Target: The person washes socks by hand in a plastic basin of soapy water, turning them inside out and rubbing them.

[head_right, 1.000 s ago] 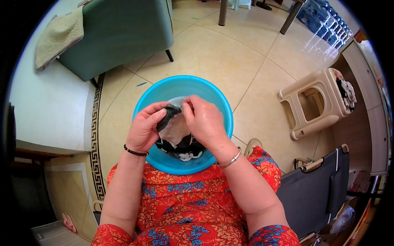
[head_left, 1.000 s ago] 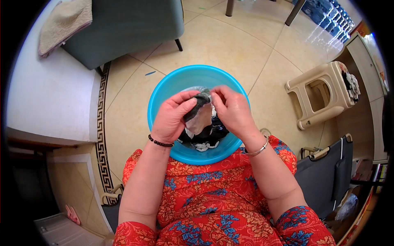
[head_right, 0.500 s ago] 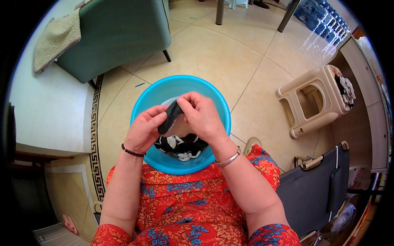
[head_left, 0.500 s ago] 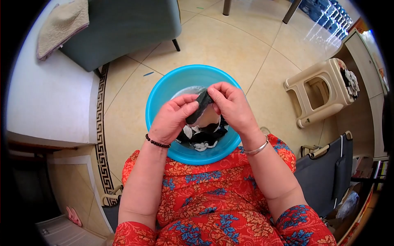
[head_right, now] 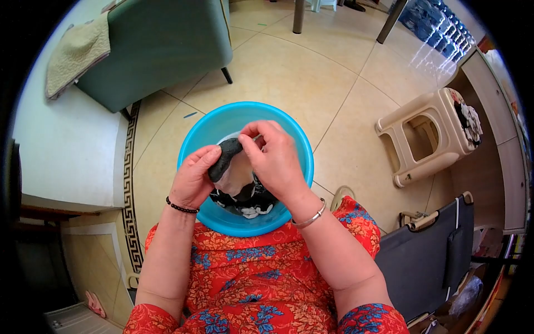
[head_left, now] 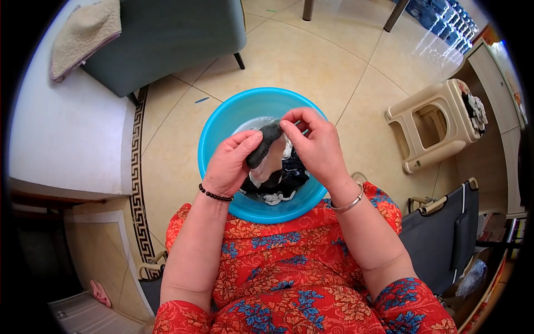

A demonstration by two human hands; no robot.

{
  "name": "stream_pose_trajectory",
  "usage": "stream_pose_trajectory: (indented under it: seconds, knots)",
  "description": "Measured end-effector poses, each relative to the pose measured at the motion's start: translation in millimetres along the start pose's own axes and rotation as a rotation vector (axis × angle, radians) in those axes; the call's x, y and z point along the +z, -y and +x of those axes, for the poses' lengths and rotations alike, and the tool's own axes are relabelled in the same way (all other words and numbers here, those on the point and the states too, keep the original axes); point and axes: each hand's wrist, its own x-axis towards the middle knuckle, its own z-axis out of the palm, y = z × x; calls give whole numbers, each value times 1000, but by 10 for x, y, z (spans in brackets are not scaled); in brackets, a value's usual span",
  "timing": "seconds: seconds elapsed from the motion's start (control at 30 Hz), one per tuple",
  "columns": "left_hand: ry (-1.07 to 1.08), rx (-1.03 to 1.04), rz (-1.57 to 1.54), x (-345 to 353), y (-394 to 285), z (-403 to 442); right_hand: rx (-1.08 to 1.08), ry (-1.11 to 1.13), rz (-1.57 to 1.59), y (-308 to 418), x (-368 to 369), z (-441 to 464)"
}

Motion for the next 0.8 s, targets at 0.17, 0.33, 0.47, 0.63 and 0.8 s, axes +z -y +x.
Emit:
stream_pose_trajectory:
  seconds: [0.17, 0.33, 0.47, 0.63, 0.8]
  knots:
    - [-41, 29, 9, 6, 6, 3, -303, 72, -217, 97, 33, -89]
    - [-21, 28, 75, 49, -32, -33, -480, -3, -360, 44, 46, -58]
    - [-66, 33, 48, 75, -11, -34, -366, -80, -405, 23, 44, -43]
    - [-38, 37, 104, 94, -22, -48, -432, -8, -389, 101, 32, -60]
    - [-96, 171, 388, 103, 28, -47, -522, -11, -491, 37, 67, -61]
